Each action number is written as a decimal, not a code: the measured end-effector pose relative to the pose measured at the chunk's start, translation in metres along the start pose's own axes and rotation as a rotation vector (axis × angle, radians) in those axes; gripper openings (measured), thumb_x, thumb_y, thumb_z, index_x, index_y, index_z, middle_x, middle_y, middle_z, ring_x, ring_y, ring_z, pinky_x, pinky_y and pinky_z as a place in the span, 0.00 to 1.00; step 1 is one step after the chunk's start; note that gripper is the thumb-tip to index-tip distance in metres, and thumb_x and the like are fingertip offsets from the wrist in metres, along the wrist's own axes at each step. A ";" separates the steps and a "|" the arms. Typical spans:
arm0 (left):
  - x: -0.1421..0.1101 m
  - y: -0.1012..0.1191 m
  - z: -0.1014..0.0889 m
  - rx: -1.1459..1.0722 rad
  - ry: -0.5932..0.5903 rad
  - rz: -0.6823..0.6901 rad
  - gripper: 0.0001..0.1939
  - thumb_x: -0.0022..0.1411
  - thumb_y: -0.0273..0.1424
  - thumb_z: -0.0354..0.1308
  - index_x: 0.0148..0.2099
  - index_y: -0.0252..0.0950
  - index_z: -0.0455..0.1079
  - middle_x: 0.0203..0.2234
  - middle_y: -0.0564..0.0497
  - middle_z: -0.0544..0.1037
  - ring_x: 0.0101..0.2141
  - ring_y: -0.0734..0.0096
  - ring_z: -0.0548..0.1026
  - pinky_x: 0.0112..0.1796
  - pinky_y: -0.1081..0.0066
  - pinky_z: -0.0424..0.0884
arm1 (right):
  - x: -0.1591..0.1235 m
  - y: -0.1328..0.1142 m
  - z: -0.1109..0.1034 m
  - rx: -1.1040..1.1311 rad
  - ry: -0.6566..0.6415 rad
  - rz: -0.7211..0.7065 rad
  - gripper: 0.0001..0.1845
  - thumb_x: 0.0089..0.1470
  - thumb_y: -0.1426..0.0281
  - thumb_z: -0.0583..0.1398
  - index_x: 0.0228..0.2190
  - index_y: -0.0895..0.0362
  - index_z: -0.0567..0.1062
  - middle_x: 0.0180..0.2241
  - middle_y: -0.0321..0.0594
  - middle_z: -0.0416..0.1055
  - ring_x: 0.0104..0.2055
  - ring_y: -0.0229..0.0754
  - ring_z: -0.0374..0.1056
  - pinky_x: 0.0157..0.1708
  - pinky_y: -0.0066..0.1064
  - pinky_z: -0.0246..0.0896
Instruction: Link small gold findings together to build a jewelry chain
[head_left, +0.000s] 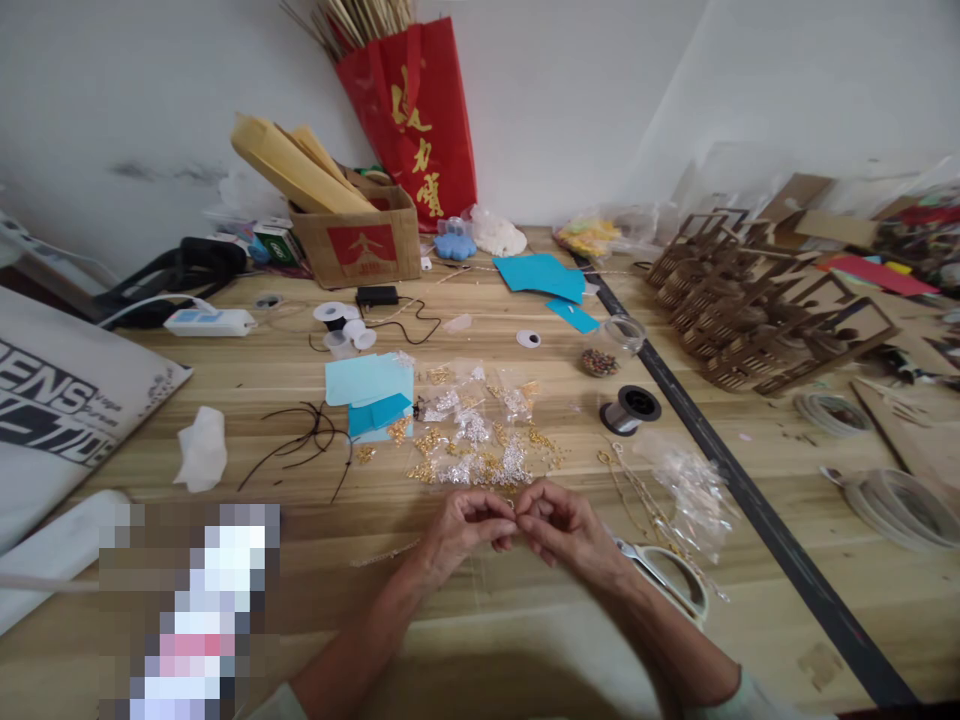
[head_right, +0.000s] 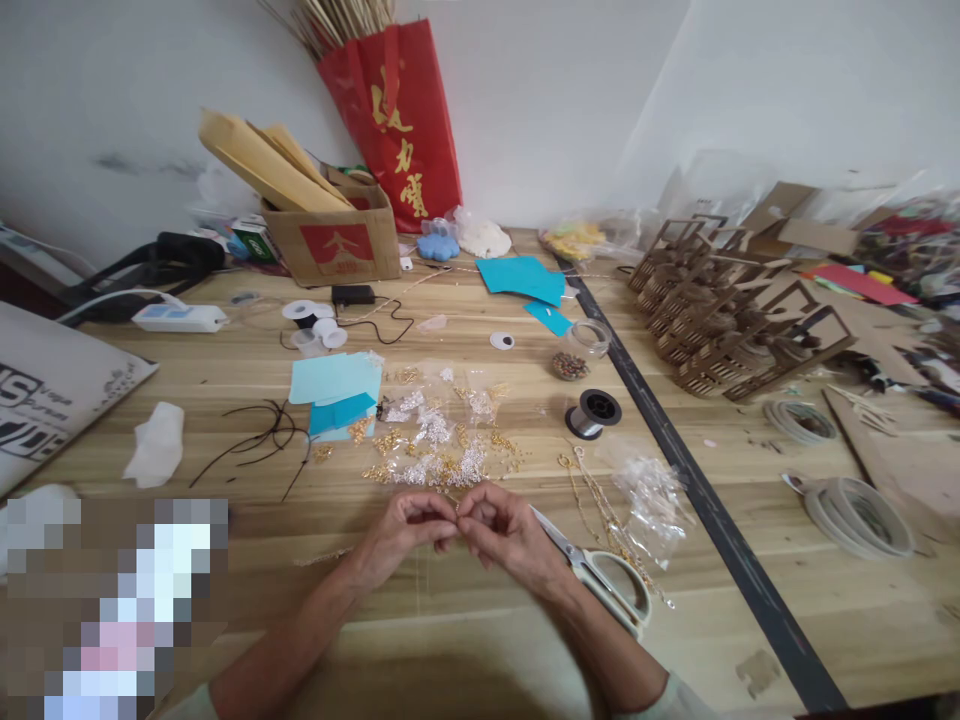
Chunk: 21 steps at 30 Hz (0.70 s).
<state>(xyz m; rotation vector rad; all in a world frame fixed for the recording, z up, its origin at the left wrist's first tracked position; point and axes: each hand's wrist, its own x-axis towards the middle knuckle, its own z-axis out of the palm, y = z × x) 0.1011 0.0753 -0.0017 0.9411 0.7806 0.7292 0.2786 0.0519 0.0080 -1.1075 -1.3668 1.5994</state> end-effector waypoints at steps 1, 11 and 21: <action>0.000 0.000 0.000 0.003 0.010 0.011 0.10 0.46 0.33 0.69 0.27 0.31 0.75 0.18 0.53 0.74 0.21 0.77 0.70 0.26 0.75 0.68 | 0.000 0.000 -0.001 0.003 0.005 0.002 0.13 0.54 0.60 0.61 0.32 0.58 0.70 0.17 0.30 0.65 0.16 0.29 0.55 0.15 0.20 0.53; 0.000 0.004 -0.001 -0.091 -0.045 -0.024 0.28 0.43 0.31 0.71 0.47 0.33 0.68 0.21 0.55 0.75 0.20 0.77 0.71 0.24 0.75 0.69 | -0.001 -0.004 -0.007 0.021 -0.155 0.052 0.17 0.55 0.61 0.60 0.43 0.58 0.74 0.21 0.33 0.69 0.17 0.29 0.57 0.16 0.20 0.54; 0.000 0.000 -0.002 -0.070 -0.139 -0.086 0.30 0.42 0.32 0.72 0.48 0.33 0.66 0.22 0.53 0.77 0.18 0.77 0.71 0.21 0.77 0.66 | 0.000 -0.003 -0.007 -0.015 -0.225 -0.007 0.12 0.56 0.63 0.60 0.35 0.58 0.78 0.28 0.40 0.76 0.19 0.30 0.57 0.17 0.21 0.54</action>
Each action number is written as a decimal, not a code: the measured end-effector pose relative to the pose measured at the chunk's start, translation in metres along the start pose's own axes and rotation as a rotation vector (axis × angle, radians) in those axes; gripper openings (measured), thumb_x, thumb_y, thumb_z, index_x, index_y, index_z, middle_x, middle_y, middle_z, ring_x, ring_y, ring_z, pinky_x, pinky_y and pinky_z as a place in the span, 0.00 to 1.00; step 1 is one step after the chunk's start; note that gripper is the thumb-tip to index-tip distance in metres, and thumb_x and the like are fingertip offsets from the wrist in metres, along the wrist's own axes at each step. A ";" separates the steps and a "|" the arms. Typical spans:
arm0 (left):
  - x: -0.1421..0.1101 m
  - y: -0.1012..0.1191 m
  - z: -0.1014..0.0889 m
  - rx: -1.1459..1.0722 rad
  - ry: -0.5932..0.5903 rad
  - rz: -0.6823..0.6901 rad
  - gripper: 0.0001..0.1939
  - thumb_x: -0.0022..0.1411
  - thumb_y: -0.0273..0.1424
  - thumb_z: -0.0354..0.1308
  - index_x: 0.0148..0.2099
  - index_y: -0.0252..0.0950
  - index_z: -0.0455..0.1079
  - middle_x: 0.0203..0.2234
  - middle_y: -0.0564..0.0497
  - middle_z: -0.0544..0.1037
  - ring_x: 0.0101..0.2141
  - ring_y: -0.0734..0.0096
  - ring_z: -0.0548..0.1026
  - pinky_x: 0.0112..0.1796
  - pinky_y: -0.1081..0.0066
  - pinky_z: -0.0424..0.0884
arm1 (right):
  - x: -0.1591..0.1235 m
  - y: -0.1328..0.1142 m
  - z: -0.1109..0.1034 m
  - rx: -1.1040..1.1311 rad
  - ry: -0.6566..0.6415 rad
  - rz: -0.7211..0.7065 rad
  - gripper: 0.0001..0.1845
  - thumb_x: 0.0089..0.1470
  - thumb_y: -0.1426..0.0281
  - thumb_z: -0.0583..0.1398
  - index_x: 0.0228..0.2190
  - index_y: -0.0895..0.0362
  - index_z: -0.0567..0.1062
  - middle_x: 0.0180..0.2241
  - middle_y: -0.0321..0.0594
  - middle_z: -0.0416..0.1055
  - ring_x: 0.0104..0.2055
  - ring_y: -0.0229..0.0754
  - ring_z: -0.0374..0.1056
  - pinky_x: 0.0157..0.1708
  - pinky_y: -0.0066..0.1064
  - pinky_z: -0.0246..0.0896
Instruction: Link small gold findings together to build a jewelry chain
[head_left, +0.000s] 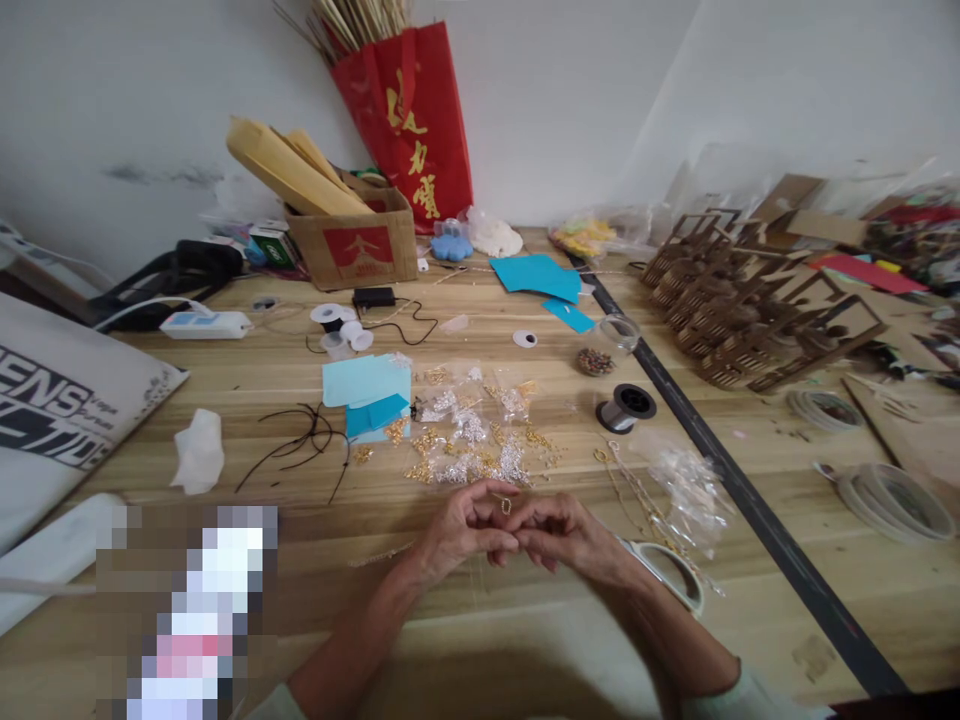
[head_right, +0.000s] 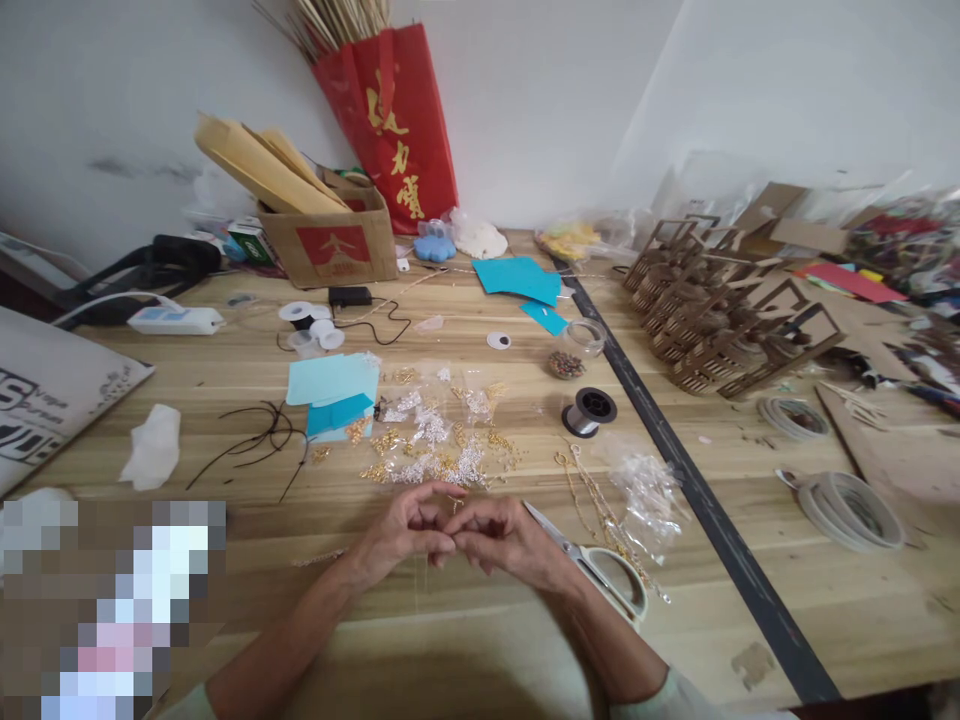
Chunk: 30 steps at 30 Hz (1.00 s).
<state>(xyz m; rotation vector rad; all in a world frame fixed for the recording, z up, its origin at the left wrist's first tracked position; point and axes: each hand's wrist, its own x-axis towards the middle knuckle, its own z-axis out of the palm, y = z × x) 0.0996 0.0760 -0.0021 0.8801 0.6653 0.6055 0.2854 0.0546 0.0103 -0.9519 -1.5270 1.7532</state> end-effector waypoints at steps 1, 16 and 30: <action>0.000 0.000 0.000 -0.006 0.007 0.003 0.30 0.42 0.32 0.72 0.47 0.32 0.66 0.22 0.53 0.77 0.18 0.77 0.71 0.22 0.77 0.66 | 0.000 0.001 0.000 -0.011 0.008 -0.004 0.12 0.56 0.63 0.60 0.35 0.58 0.78 0.28 0.40 0.76 0.18 0.30 0.57 0.17 0.22 0.54; 0.000 0.002 0.000 -0.011 0.086 0.042 0.28 0.43 0.32 0.71 0.46 0.31 0.67 0.20 0.55 0.75 0.18 0.78 0.70 0.23 0.76 0.66 | -0.001 0.007 0.004 -0.131 0.130 -0.003 0.12 0.56 0.61 0.60 0.31 0.58 0.74 0.23 0.37 0.71 0.19 0.32 0.55 0.20 0.24 0.50; 0.001 0.003 0.001 0.043 0.127 0.080 0.17 0.42 0.33 0.71 0.32 0.31 0.71 0.22 0.54 0.74 0.21 0.78 0.71 0.25 0.76 0.68 | -0.002 -0.006 0.007 -0.189 0.177 0.043 0.15 0.57 0.58 0.58 0.30 0.59 0.68 0.21 0.33 0.63 0.19 0.31 0.54 0.18 0.22 0.49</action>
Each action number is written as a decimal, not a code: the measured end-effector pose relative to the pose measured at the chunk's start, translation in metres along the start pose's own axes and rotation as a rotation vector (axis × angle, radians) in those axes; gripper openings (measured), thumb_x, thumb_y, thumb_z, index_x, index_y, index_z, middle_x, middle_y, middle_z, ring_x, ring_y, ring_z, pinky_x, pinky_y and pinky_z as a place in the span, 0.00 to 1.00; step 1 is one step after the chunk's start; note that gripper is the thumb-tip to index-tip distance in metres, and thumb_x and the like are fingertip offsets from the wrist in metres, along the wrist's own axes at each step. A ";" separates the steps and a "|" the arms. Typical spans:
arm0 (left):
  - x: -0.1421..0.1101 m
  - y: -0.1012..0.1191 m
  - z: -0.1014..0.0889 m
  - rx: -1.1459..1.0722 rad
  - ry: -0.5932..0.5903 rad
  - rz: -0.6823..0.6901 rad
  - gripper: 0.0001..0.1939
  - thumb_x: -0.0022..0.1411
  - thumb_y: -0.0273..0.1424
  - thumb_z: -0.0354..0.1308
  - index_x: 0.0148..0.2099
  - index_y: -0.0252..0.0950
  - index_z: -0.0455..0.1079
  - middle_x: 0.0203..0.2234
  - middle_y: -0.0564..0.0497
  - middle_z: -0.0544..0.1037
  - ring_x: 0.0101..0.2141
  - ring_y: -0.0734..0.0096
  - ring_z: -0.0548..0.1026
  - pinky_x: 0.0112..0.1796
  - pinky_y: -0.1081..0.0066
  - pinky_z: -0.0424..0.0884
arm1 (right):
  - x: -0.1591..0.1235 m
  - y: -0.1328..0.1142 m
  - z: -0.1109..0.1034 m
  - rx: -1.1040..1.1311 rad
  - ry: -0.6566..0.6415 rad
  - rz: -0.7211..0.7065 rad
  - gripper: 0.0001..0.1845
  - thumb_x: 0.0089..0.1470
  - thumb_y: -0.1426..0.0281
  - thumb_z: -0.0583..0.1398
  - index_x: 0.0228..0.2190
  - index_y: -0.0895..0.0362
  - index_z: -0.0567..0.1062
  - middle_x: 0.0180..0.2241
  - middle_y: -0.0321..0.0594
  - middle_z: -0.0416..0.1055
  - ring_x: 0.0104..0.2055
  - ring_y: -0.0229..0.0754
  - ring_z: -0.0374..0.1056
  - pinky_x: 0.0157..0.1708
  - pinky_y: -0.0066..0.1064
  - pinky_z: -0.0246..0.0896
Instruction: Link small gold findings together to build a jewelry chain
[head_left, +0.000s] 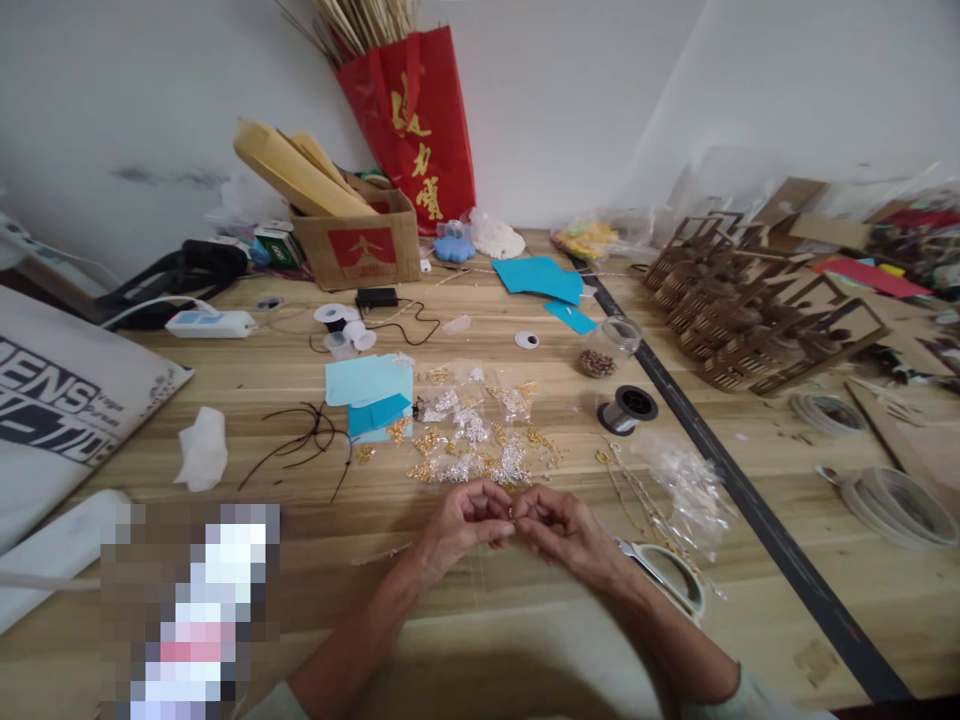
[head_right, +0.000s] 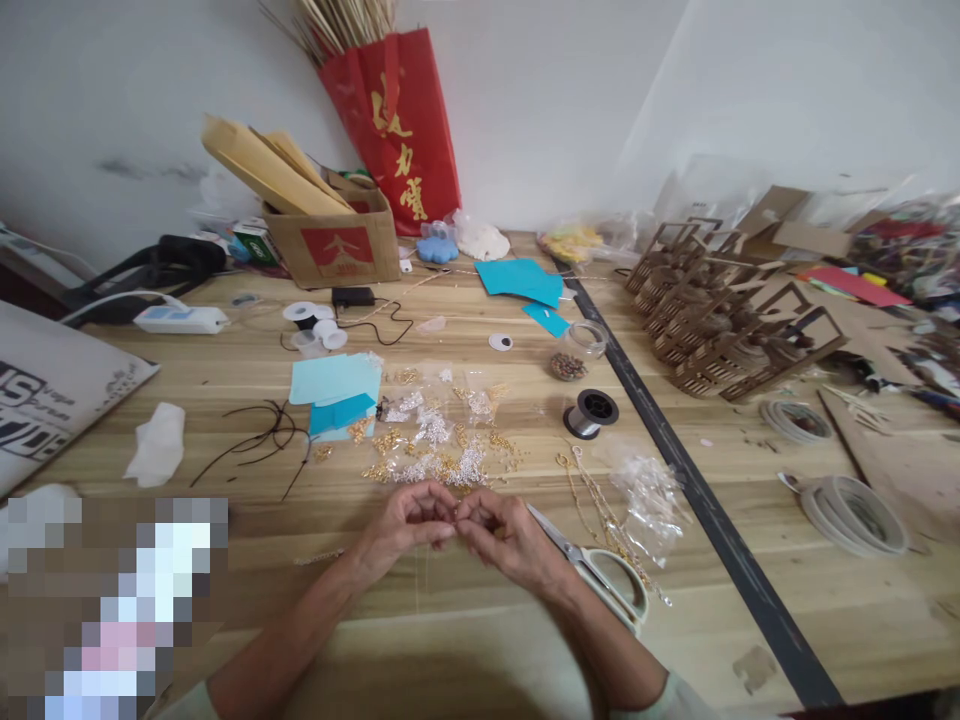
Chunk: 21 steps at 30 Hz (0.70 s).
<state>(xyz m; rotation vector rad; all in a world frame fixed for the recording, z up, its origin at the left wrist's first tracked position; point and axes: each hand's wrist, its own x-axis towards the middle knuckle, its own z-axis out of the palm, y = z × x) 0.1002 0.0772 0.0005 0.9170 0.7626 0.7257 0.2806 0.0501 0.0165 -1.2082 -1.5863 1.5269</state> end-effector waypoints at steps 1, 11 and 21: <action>0.000 0.000 0.000 0.014 -0.003 -0.002 0.16 0.43 0.34 0.70 0.31 0.31 0.71 0.21 0.54 0.74 0.21 0.78 0.70 0.25 0.76 0.68 | 0.000 0.000 0.000 -0.004 0.002 0.003 0.15 0.57 0.58 0.58 0.30 0.59 0.68 0.21 0.32 0.62 0.19 0.31 0.54 0.18 0.22 0.49; -0.002 -0.002 -0.001 0.145 -0.056 -0.004 0.14 0.48 0.37 0.66 0.27 0.30 0.71 0.19 0.54 0.71 0.22 0.78 0.68 0.26 0.76 0.65 | -0.001 0.002 -0.001 -0.028 -0.007 -0.004 0.15 0.57 0.59 0.57 0.29 0.59 0.68 0.19 0.31 0.61 0.19 0.30 0.54 0.18 0.22 0.49; -0.003 0.005 0.001 0.095 -0.009 0.044 0.11 0.52 0.35 0.64 0.28 0.31 0.71 0.20 0.53 0.73 0.23 0.77 0.68 0.29 0.75 0.65 | 0.000 0.008 -0.004 0.237 0.093 -0.079 0.12 0.56 0.61 0.60 0.33 0.57 0.68 0.19 0.29 0.61 0.17 0.29 0.54 0.15 0.19 0.51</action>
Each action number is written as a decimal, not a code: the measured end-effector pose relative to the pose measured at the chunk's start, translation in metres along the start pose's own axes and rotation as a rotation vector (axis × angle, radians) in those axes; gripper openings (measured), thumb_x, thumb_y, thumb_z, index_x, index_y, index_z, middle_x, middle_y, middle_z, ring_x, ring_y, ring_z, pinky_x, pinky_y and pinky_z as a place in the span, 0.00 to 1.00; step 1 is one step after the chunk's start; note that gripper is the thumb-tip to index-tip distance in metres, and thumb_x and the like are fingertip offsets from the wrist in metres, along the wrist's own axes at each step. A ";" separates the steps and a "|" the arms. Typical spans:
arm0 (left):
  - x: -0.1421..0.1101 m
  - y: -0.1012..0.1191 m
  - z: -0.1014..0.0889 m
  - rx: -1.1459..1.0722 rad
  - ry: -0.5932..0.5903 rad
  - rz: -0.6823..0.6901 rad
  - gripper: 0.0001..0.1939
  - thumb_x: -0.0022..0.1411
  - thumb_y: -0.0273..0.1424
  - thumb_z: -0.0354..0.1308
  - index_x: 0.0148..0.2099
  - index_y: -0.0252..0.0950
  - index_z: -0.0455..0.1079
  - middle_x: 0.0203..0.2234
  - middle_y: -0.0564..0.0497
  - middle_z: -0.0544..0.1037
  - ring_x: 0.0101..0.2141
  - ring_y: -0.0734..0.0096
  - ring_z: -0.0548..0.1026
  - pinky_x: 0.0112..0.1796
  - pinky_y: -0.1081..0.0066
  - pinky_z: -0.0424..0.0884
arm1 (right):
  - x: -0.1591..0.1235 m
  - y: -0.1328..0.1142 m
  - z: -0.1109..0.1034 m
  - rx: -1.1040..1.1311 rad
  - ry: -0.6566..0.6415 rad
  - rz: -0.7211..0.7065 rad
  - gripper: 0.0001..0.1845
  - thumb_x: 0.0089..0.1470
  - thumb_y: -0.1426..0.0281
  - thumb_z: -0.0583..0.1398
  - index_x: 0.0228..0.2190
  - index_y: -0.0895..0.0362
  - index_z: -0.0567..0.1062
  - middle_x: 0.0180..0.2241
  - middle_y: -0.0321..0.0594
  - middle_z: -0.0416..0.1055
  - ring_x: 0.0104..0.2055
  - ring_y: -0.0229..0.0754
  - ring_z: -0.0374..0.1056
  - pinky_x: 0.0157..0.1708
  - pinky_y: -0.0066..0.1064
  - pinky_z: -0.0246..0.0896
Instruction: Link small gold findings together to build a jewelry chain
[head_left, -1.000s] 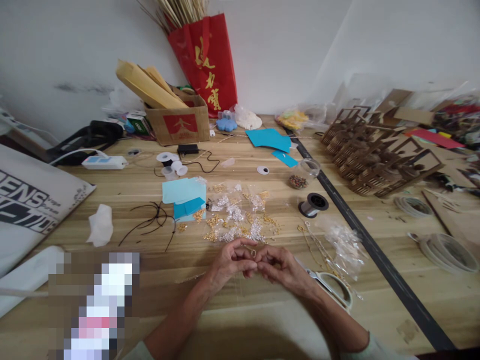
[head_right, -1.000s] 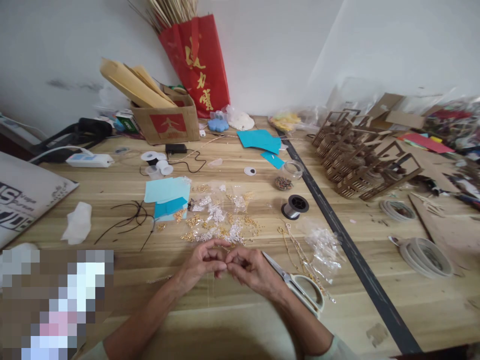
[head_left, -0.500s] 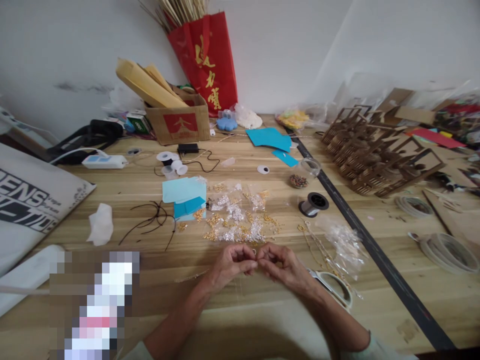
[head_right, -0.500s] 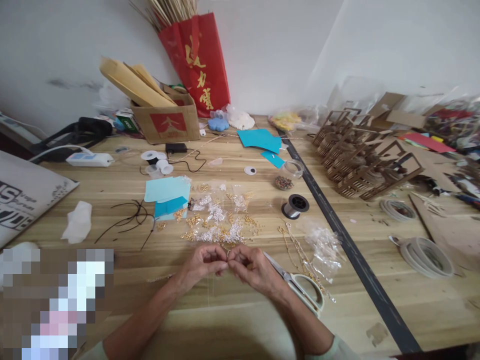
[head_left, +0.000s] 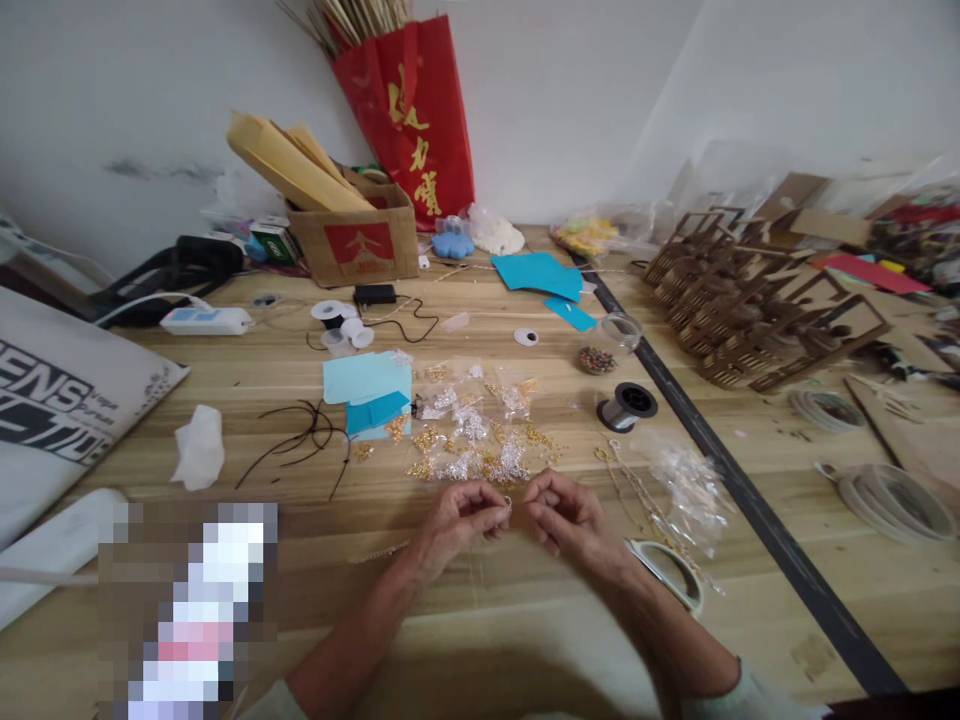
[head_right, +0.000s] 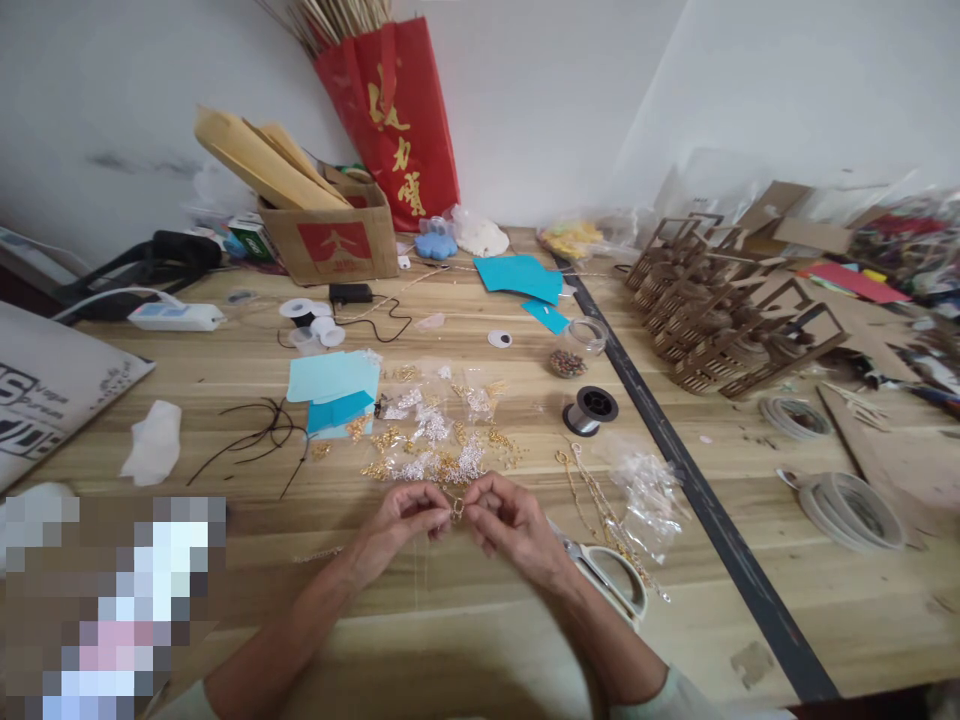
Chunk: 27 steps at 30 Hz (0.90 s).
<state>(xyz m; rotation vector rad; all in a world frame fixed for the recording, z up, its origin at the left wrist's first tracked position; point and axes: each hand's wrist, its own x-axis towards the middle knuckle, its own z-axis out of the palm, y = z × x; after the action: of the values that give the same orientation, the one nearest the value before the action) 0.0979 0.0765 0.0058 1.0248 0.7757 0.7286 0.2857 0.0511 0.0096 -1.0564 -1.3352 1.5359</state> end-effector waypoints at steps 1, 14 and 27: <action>0.000 0.000 0.000 -0.009 0.008 0.009 0.11 0.52 0.35 0.64 0.28 0.31 0.72 0.21 0.53 0.73 0.23 0.77 0.68 0.29 0.75 0.65 | 0.000 0.000 -0.001 0.028 0.004 -0.008 0.11 0.56 0.61 0.60 0.33 0.57 0.68 0.18 0.28 0.61 0.17 0.29 0.54 0.15 0.19 0.50; -0.001 -0.004 -0.004 -0.136 -0.050 0.093 0.06 0.55 0.31 0.62 0.29 0.33 0.73 0.30 0.47 0.78 0.31 0.70 0.72 0.32 0.73 0.65 | 0.000 0.001 0.001 0.097 -0.041 -0.019 0.10 0.56 0.63 0.60 0.32 0.57 0.67 0.18 0.28 0.62 0.15 0.27 0.52 0.14 0.18 0.49; -0.001 -0.001 -0.003 -0.023 -0.050 0.079 0.06 0.53 0.31 0.63 0.28 0.32 0.73 0.23 0.52 0.75 0.28 0.74 0.70 0.33 0.74 0.66 | -0.001 -0.007 0.006 -0.147 -0.046 0.032 0.16 0.56 0.57 0.59 0.30 0.58 0.69 0.20 0.31 0.63 0.19 0.29 0.53 0.18 0.21 0.49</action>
<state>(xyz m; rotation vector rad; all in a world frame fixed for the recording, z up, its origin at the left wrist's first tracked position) 0.0948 0.0771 0.0036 1.0540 0.6853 0.7744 0.2805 0.0493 0.0167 -1.1438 -1.4879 1.5115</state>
